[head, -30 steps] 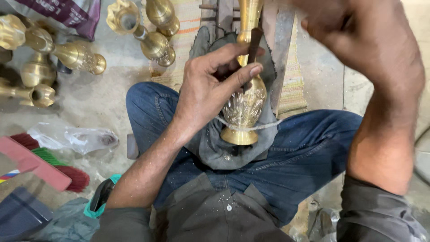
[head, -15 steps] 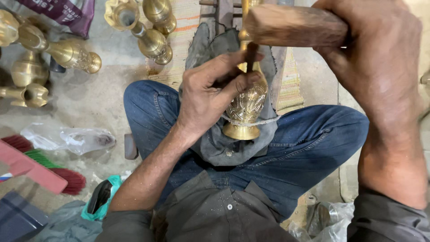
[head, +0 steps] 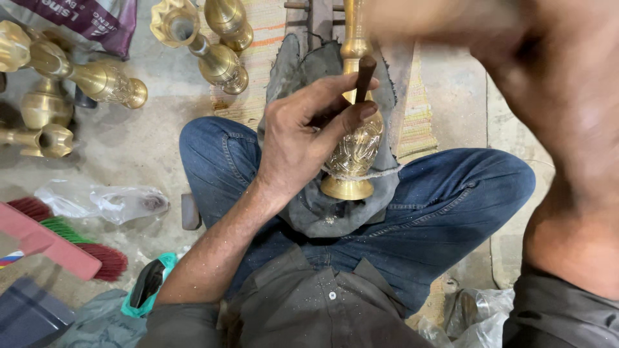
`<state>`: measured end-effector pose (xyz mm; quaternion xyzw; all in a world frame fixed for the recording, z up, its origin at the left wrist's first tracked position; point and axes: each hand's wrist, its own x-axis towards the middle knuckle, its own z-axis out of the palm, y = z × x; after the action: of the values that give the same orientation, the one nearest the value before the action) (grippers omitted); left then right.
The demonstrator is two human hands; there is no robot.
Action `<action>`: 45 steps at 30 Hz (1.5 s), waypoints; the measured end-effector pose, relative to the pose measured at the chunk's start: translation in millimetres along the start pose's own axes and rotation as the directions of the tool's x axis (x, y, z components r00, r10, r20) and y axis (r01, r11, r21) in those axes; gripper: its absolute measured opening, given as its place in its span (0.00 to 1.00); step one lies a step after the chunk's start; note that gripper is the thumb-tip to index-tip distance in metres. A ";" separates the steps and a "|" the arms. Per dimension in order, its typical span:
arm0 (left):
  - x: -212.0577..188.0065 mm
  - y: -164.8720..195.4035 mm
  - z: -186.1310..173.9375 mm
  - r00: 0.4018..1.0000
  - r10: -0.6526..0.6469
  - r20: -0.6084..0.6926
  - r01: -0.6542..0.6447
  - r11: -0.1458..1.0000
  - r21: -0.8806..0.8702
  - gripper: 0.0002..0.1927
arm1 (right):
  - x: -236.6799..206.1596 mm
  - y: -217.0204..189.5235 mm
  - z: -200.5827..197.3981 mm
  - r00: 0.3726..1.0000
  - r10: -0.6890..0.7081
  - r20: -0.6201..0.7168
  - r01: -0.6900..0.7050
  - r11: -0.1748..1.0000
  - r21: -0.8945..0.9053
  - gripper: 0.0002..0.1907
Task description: The person sits cross-legged on the floor with a brass vase held on their lap and engraves decorative patterns into its surface. They hold a steel punch against the metal and strike it with a wooden mallet, repositioning the punch repeatedly across the vase body, then rotate the vase and continue working.
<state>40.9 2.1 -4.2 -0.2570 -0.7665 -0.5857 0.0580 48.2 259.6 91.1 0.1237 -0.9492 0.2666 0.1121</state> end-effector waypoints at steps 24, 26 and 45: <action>29.3 -12.4 -1.2 0.978 -0.137 0.155 0.152 0.984 -0.089 0.18 | 29.2 65.8 27.7 0.994 0.017 0.110 -0.015 1.000 -0.014 0.09; 30.0 -12.9 -1.7 0.976 -0.147 0.159 0.158 0.985 -0.063 0.19 | 31.2 69.1 28.4 0.987 0.075 0.139 -0.086 0.993 0.077 0.11; 28.7 -16.4 -1.7 0.975 -0.130 0.179 0.151 0.983 -0.108 0.18 | 24.7 44.3 24.2 0.986 -0.127 0.108 0.142 0.979 -0.146 0.15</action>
<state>8.3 6.9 -6.7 -0.2545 -0.7481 -0.6093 -0.0653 8.2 278.9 56.6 0.1918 -0.9607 0.1782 0.0926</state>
